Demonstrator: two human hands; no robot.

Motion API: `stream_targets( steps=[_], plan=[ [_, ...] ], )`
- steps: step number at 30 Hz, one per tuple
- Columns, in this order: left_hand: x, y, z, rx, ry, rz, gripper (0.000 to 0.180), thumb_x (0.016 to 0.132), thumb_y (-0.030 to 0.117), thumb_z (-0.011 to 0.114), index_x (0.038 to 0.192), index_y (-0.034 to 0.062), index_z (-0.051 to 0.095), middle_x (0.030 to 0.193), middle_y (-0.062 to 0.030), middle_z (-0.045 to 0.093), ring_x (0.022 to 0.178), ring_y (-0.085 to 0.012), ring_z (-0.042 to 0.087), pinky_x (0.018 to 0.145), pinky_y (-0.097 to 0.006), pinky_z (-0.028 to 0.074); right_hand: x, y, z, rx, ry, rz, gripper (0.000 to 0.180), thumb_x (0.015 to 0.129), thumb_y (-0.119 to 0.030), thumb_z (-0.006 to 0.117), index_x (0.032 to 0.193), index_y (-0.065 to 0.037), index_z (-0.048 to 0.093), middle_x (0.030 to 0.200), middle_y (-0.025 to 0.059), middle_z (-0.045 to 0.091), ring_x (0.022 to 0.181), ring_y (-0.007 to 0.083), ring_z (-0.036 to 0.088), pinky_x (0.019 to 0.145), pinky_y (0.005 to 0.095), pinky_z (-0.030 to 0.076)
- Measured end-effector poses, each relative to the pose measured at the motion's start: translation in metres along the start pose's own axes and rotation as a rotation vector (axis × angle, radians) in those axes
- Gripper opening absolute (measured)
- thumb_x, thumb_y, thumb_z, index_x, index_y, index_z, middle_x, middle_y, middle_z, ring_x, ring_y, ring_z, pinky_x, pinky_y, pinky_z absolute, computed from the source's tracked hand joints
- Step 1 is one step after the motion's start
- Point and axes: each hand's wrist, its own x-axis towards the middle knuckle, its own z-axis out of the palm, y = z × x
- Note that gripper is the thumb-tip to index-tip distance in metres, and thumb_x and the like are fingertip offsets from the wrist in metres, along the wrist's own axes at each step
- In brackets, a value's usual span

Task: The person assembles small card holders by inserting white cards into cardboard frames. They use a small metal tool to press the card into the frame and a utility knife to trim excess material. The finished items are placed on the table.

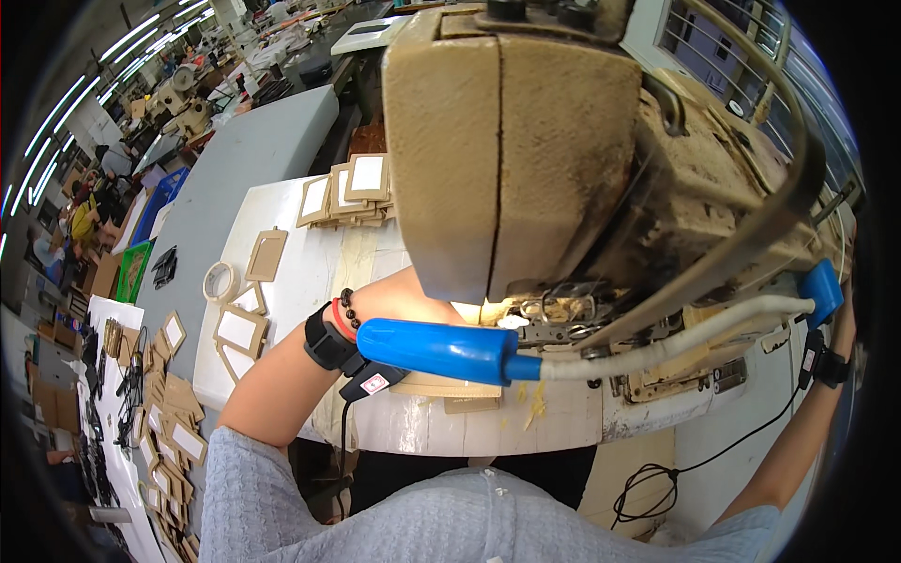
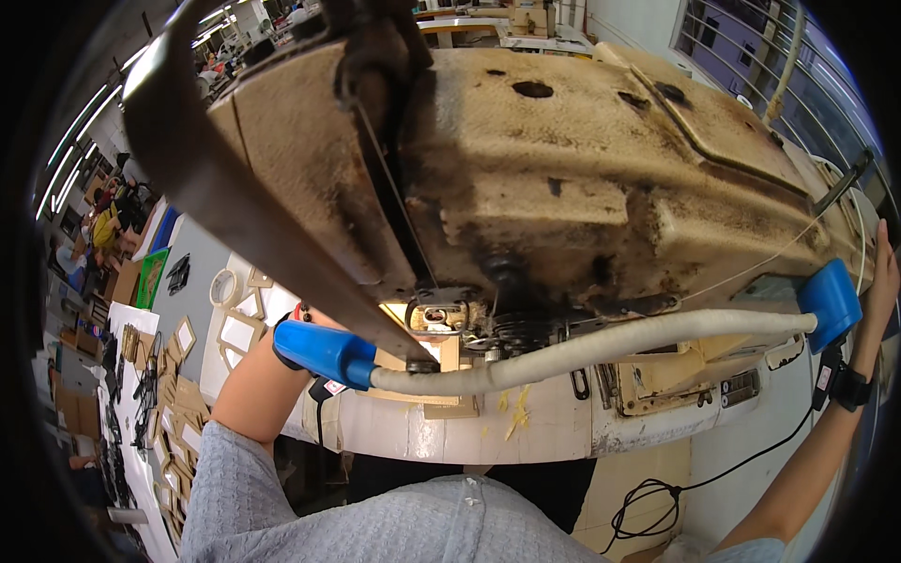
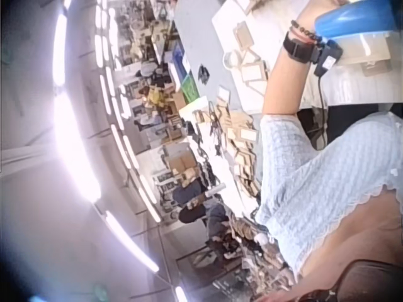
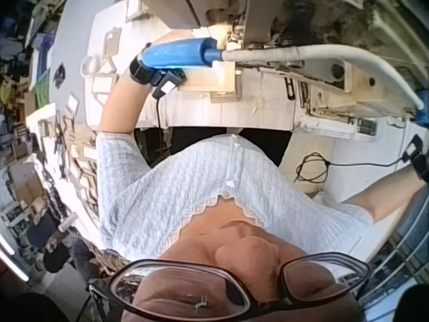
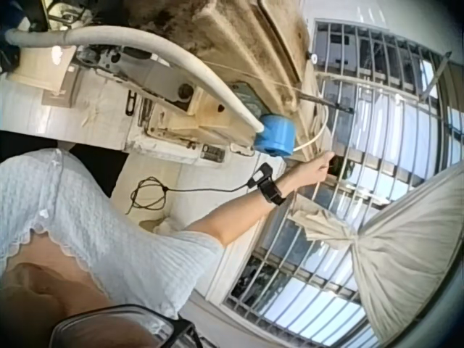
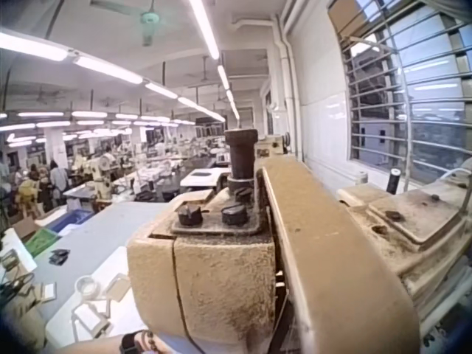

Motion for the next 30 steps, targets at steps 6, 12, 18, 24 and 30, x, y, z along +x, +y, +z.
stream_targets(
  steps=[6,12,18,24,30],
  plan=[
    [0.004,0.032,-0.002,-0.084,-0.096,-0.208,0.034,0.094,0.008,0.058,0.126,-0.0054,0.056,0.125,-0.0139,0.059,0.111,-0.0181,0.059,0.098,-0.026,0.046,0.049,0.135,-0.037,0.921,0.103,0.856,0.057,0.096,-0.040,0.055,0.074,0.013,0.054,0.066,0.0147,0.055,0.063,0.0227,0.042,0.062,0.0404,0.039],
    [0.002,0.030,0.002,0.017,-0.055,-0.099,0.031,0.094,0.008,0.058,0.122,-0.0035,0.059,0.121,-0.0137,0.062,0.108,-0.0185,0.061,0.095,-0.027,0.048,0.035,0.096,-0.017,0.905,0.131,0.780,0.054,0.096,-0.040,0.054,0.081,0.012,0.055,0.071,0.0150,0.056,0.067,0.0217,0.044,0.065,0.0392,0.040],
    [0.001,0.029,0.005,0.097,-0.062,-0.013,0.028,0.093,0.008,0.058,0.119,-0.0016,0.063,0.117,-0.0135,0.064,0.104,-0.0188,0.063,0.092,-0.029,0.049,0.026,0.101,-0.008,0.663,0.107,0.542,0.051,0.096,-0.041,0.054,0.096,0.009,0.056,0.087,0.0130,0.058,0.079,0.0197,0.050,0.072,0.0357,0.043],
    [-0.003,0.019,0.001,0.124,-0.049,0.135,0.027,0.093,0.010,0.060,0.118,0.0003,0.065,0.115,-0.0126,0.066,0.103,-0.0193,0.064,0.091,-0.029,0.049,0.010,0.095,0.000,0.259,0.110,0.178,0.052,0.096,-0.043,0.054,0.112,0.007,0.057,0.103,0.0110,0.060,0.091,0.0178,0.056,0.079,0.0323,0.045],
    [0.000,0.002,0.002,-0.146,0.092,-0.160,0.031,0.083,0.017,0.071,0.107,-0.0020,0.065,0.100,-0.0109,0.066,0.089,-0.0155,0.062,0.077,-0.027,0.048,-0.036,0.065,0.014,0.362,0.206,0.008,0.059,0.096,-0.045,0.054,0.126,0.006,0.055,0.119,0.0109,0.061,0.103,0.0170,0.060,0.088,0.0299,0.047]
  ],
)
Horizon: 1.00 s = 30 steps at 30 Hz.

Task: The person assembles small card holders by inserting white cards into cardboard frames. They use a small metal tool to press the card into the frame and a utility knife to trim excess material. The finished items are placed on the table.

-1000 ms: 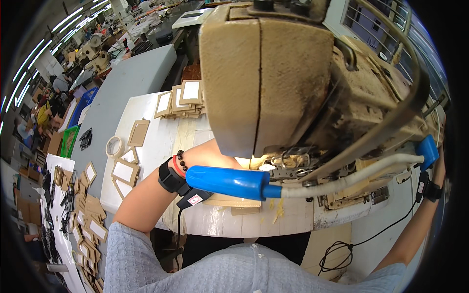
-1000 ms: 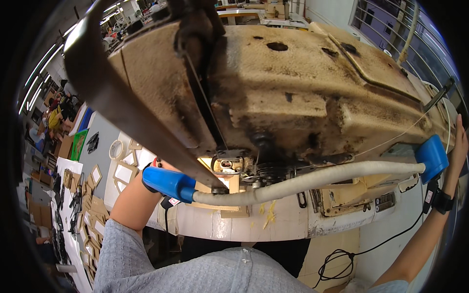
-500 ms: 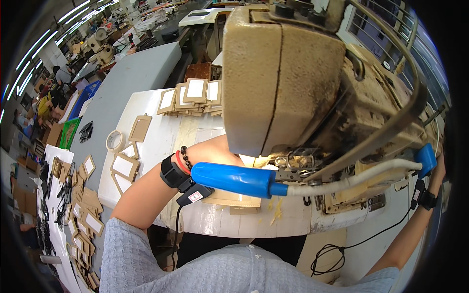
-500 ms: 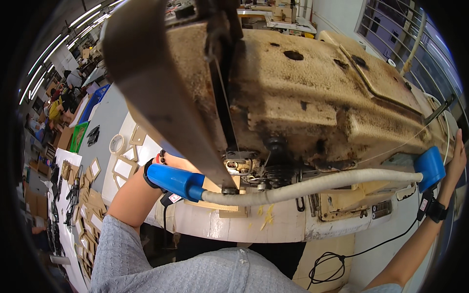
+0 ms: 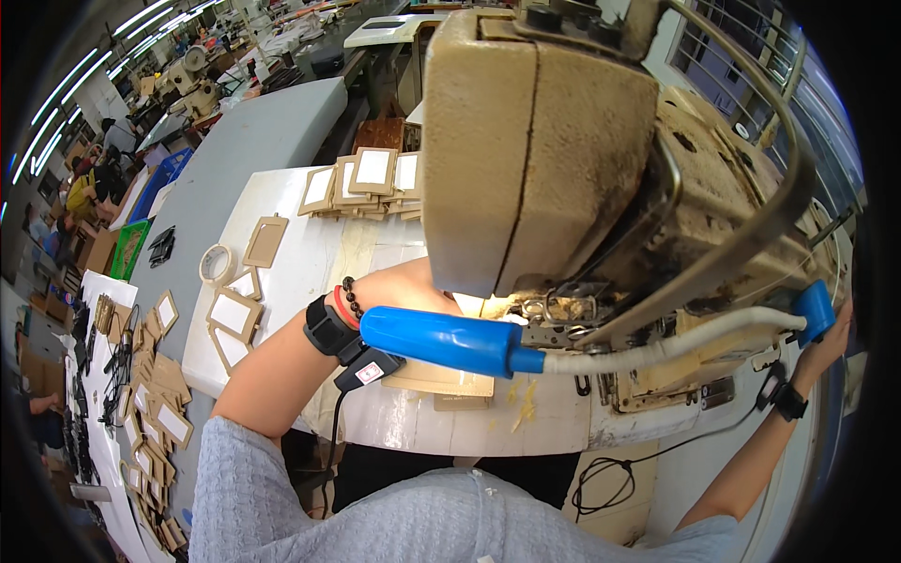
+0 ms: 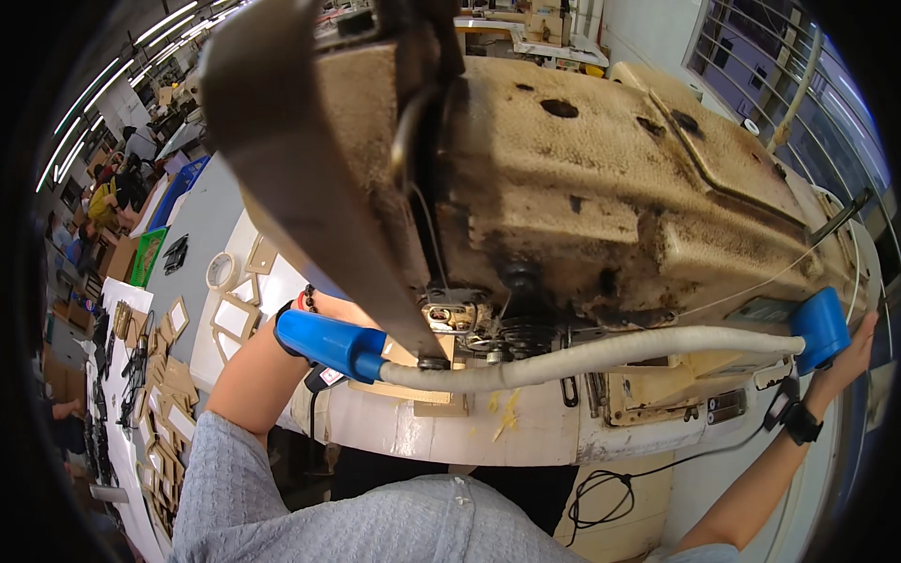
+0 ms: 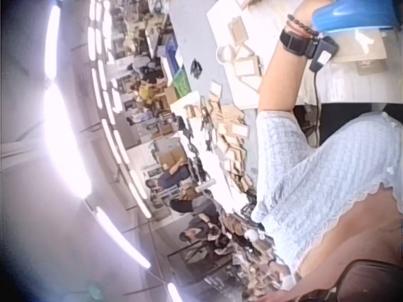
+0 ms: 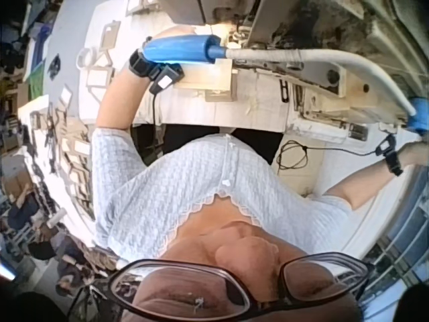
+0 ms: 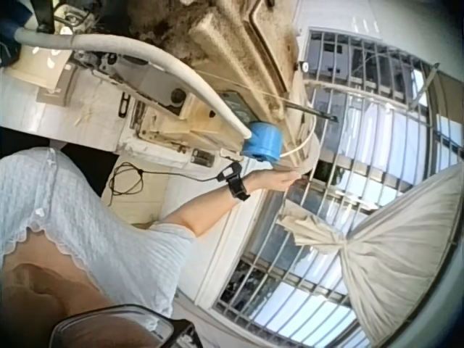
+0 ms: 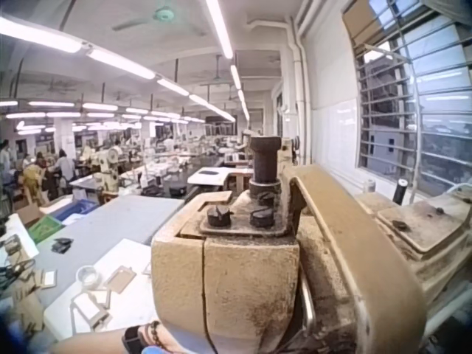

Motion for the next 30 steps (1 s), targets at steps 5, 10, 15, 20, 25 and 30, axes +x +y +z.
stream_targets(
  steps=[5,10,15,20,25,30],
  plan=[
    [0.010,-0.049,-0.017,-0.036,0.050,-0.148,0.027,0.079,0.019,0.074,0.091,-0.0040,0.068,0.082,-0.0088,0.067,0.071,-0.0111,0.061,0.061,-0.024,0.047,-0.015,0.003,-0.032,-0.184,-0.095,0.160,0.059,0.098,-0.044,0.049,0.131,0.005,0.050,0.119,0.0106,0.060,0.103,0.0188,0.059,0.090,0.0292,0.045],
    [0.007,-0.075,-0.023,-0.062,0.105,-0.177,0.028,0.076,0.021,0.078,0.080,-0.0055,0.070,0.069,-0.0072,0.068,0.058,-0.0076,0.061,0.050,-0.022,0.046,-0.098,-0.088,-0.013,-0.421,-0.201,-0.197,0.049,0.102,-0.035,0.044,0.132,0.003,0.051,0.128,0.0157,0.058,0.121,0.0250,0.052,0.104,0.0346,0.036],
    [0.012,-0.069,-0.020,-0.040,0.082,-0.197,0.029,0.076,0.021,0.078,0.082,-0.0057,0.070,0.070,-0.0070,0.068,0.059,-0.0079,0.061,0.050,-0.022,0.047,-0.184,-0.100,-0.014,-0.495,-0.539,-0.324,0.042,0.104,-0.023,0.033,0.133,0.003,0.050,0.139,0.0175,0.050,0.131,0.0295,0.044,0.108,0.0382,0.031],
    [0.006,-0.070,-0.020,-0.057,0.125,-0.180,0.027,0.076,0.020,0.077,0.080,-0.0061,0.070,0.069,-0.0063,0.067,0.057,-0.0077,0.060,0.049,-0.021,0.045,-0.193,-0.098,-0.001,-0.453,-0.455,-0.322,0.042,0.104,-0.021,0.031,0.133,0.003,0.050,0.140,0.0170,0.049,0.133,0.0300,0.041,0.110,0.0382,0.030],
    [0.002,-0.044,-0.010,-0.095,0.157,-0.236,0.027,0.077,0.019,0.076,0.079,-0.0066,0.069,0.066,-0.0054,0.066,0.054,-0.0069,0.058,0.047,-0.022,0.044,-0.195,-0.095,0.000,-0.433,-0.429,-0.302,0.043,0.105,-0.022,0.031,0.132,0.004,0.051,0.140,0.0170,0.048,0.134,0.0297,0.041,0.110,0.0381,0.029],
    [0.005,-0.045,-0.015,-0.050,0.158,-0.213,0.024,0.078,0.016,0.075,0.079,-0.0067,0.069,0.064,-0.0045,0.065,0.054,-0.0067,0.057,0.047,-0.022,0.044,-0.194,-0.093,-0.003,-0.402,-0.453,-0.285,0.042,0.104,-0.022,0.032,0.132,0.004,0.051,0.140,0.0167,0.048,0.135,0.0299,0.039,0.110,0.0385,0.029]
  ],
)
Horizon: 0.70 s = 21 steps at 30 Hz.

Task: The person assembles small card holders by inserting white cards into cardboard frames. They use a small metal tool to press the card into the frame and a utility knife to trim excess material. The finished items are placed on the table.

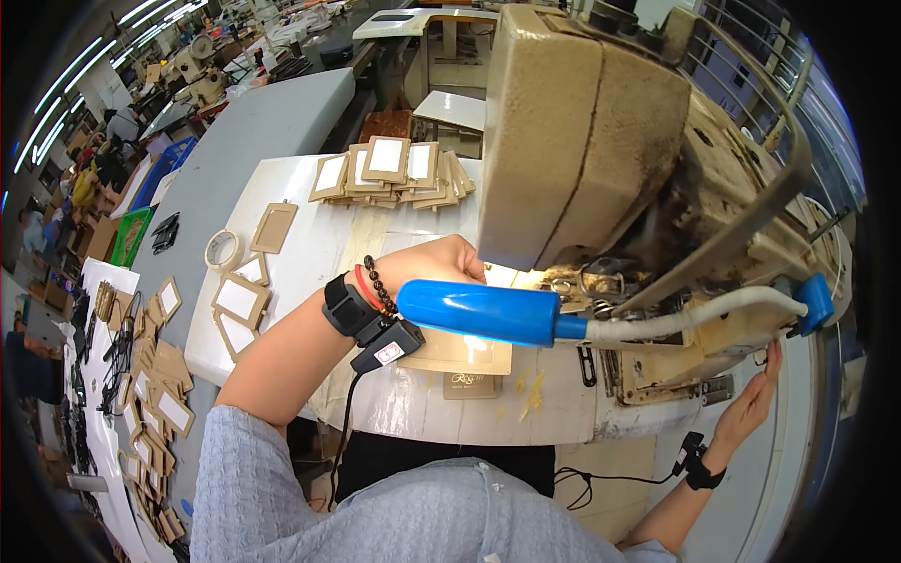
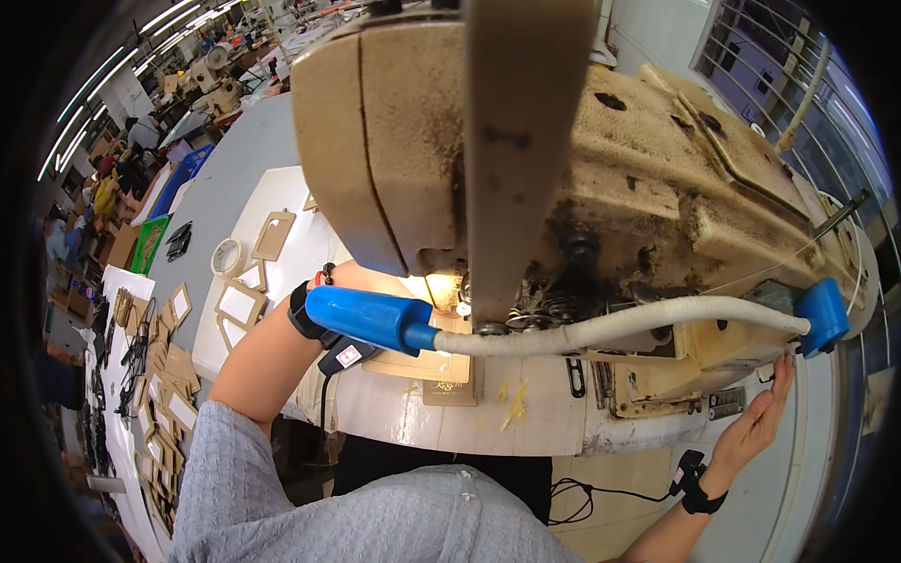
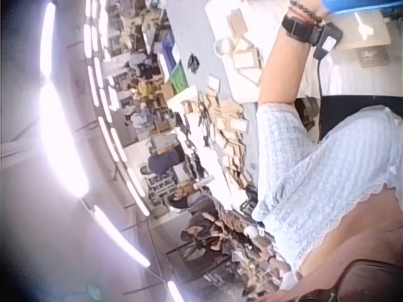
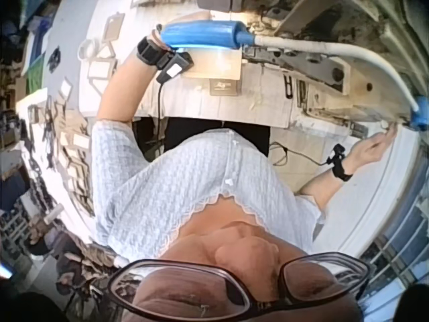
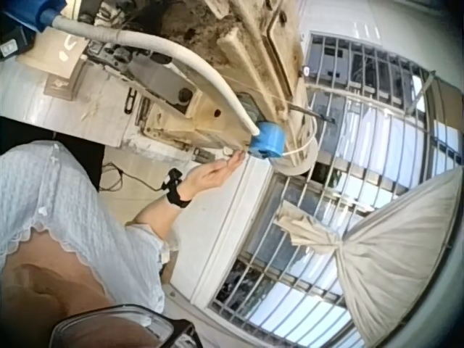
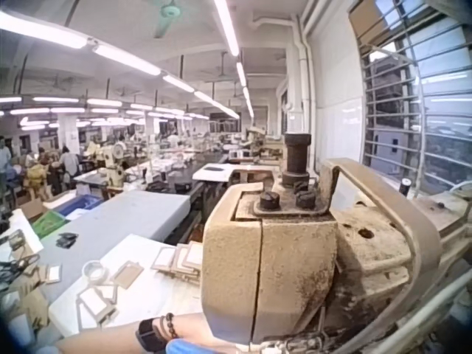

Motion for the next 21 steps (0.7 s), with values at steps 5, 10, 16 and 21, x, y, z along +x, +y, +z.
stream_targets(
  steps=[5,10,16,21],
  plan=[
    [0.013,-0.006,-0.009,-0.033,-0.071,-0.054,0.023,0.078,0.015,0.075,0.079,-0.0064,0.068,0.065,-0.0047,0.065,0.055,-0.0068,0.058,0.048,-0.022,0.045,0.000,-0.002,-0.001,0.008,-0.010,-0.001,0.041,0.104,-0.022,0.034,0.133,0.002,0.051,0.140,0.0167,0.048,0.136,0.0300,0.039,0.110,0.0388,0.029],
    [-0.003,0.004,0.002,0.282,0.008,0.266,0.024,0.078,0.016,0.076,0.080,-0.0068,0.068,0.067,-0.0050,0.066,0.057,-0.0066,0.059,0.049,-0.022,0.046,0.001,-0.003,-0.003,0.011,-0.015,0.002,0.040,0.104,-0.022,0.035,0.133,0.001,0.051,0.141,0.0167,0.048,0.135,0.0300,0.039,0.109,0.0386,0.030],
    [0.000,0.002,-0.001,0.147,-0.008,0.068,0.025,0.077,0.016,0.076,0.082,-0.0066,0.067,0.069,-0.0053,0.066,0.058,-0.0066,0.060,0.049,-0.022,0.046,0.000,-0.003,-0.004,0.010,-0.026,0.024,0.040,0.104,-0.023,0.035,0.133,0.000,0.051,0.142,0.0166,0.047,0.135,0.0297,0.039,0.109,0.0383,0.030],
    [0.004,0.001,-0.001,0.137,-0.031,-0.017,0.024,0.077,0.016,0.076,0.084,-0.0049,0.067,0.074,-0.0059,0.068,0.061,-0.0073,0.062,0.051,-0.022,0.048,0.001,-0.006,-0.002,0.020,-0.013,0.037,0.040,0.104,-0.023,0.036,0.134,-0.001,0.051,0.142,0.0164,0.046,0.135,0.0291,0.039,0.108,0.0378,0.031]
  ],
)
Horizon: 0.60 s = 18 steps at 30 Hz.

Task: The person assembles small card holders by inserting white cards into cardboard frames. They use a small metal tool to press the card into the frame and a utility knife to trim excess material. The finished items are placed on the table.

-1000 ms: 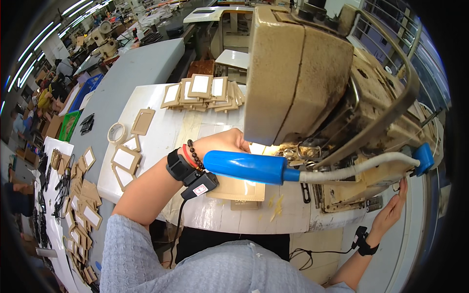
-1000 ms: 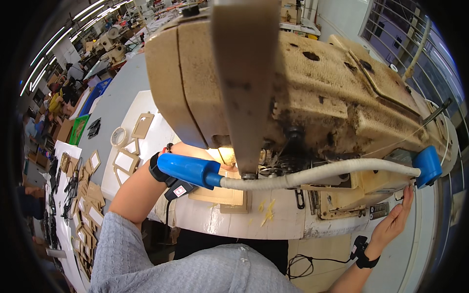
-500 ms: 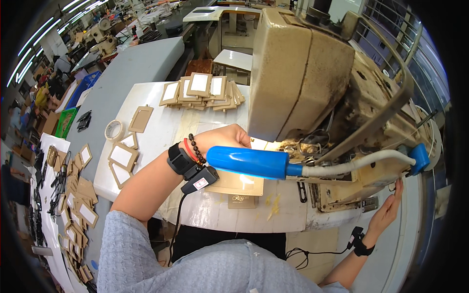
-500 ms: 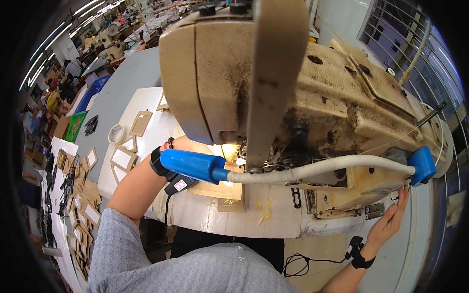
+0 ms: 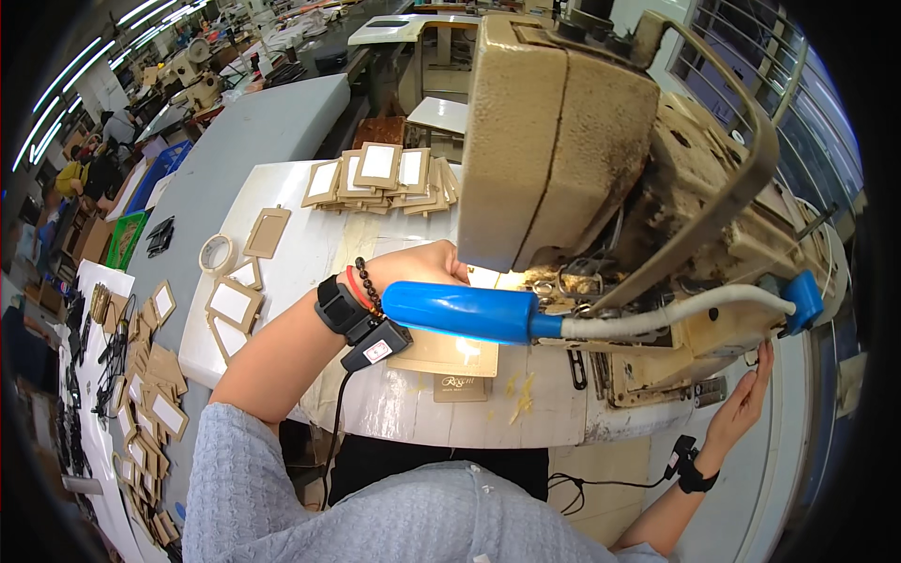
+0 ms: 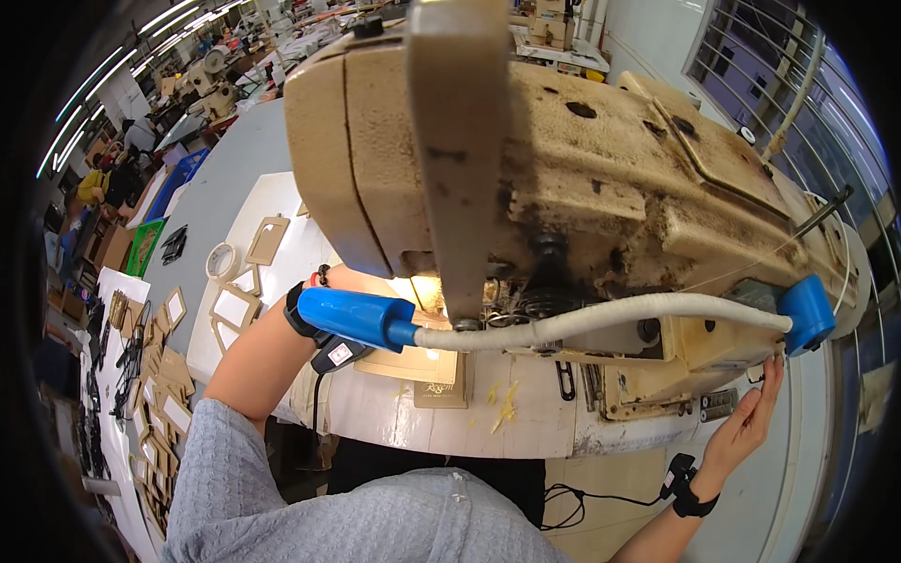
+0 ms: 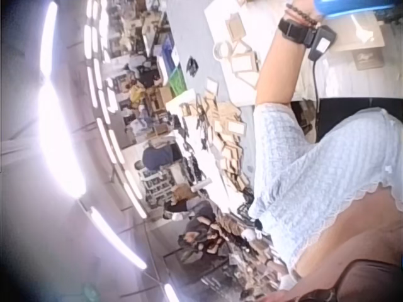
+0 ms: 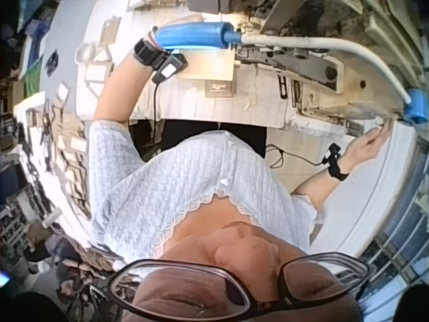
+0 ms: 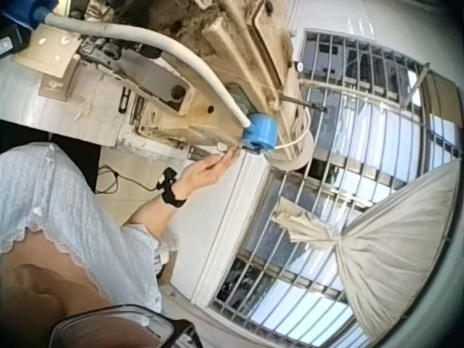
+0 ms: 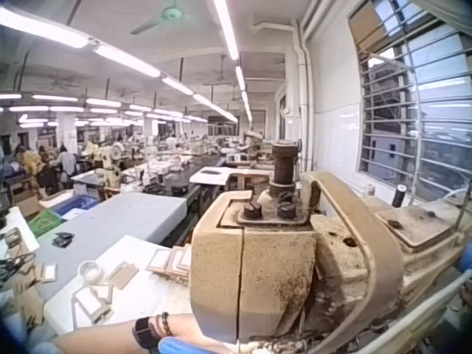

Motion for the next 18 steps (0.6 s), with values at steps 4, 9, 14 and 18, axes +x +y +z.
stream_targets(
  steps=[4,9,14,18],
  plan=[
    [0.007,-0.003,-0.008,-0.179,-0.048,-0.082,0.028,0.077,0.016,0.076,0.090,-0.0074,0.068,0.079,-0.0079,0.070,0.064,-0.0082,0.063,0.055,-0.022,0.050,-0.001,0.001,0.001,-0.007,0.001,-0.005,0.040,0.104,-0.022,0.036,0.133,0.000,0.051,0.142,0.0163,0.046,0.136,0.0291,0.039,0.108,0.0376,0.031],
    [0.004,-0.002,0.000,-0.003,-0.022,0.118,0.035,0.078,0.017,0.077,0.097,-0.0103,0.068,0.084,-0.0096,0.071,0.067,-0.0092,0.064,0.057,-0.022,0.051,-0.001,0.002,-0.004,-0.023,0.004,-0.012,0.039,0.104,-0.021,0.036,0.133,0.000,0.051,0.143,0.0161,0.046,0.135,0.0292,0.039,0.109,0.0376,0.030],
    [0.004,-0.009,-0.002,-0.036,0.027,0.120,0.034,0.078,0.018,0.077,0.096,-0.0097,0.069,0.084,-0.0091,0.071,0.067,-0.0089,0.064,0.058,-0.023,0.051,-0.001,0.001,0.001,0.019,0.008,0.012,0.039,0.104,-0.022,0.037,0.134,-0.001,0.050,0.143,0.0158,0.045,0.135,0.0288,0.039,0.109,0.0374,0.030],
    [0.011,-0.009,-0.014,0.006,-0.043,-0.071,0.032,0.079,0.018,0.076,0.095,-0.0092,0.069,0.085,-0.0087,0.071,0.068,-0.0086,0.063,0.058,-0.023,0.051,-0.001,0.001,0.001,0.016,0.010,0.004,0.040,0.104,-0.021,0.037,0.134,0.000,0.050,0.144,0.0161,0.045,0.135,0.0288,0.040,0.108,0.0371,0.031]
  ],
)
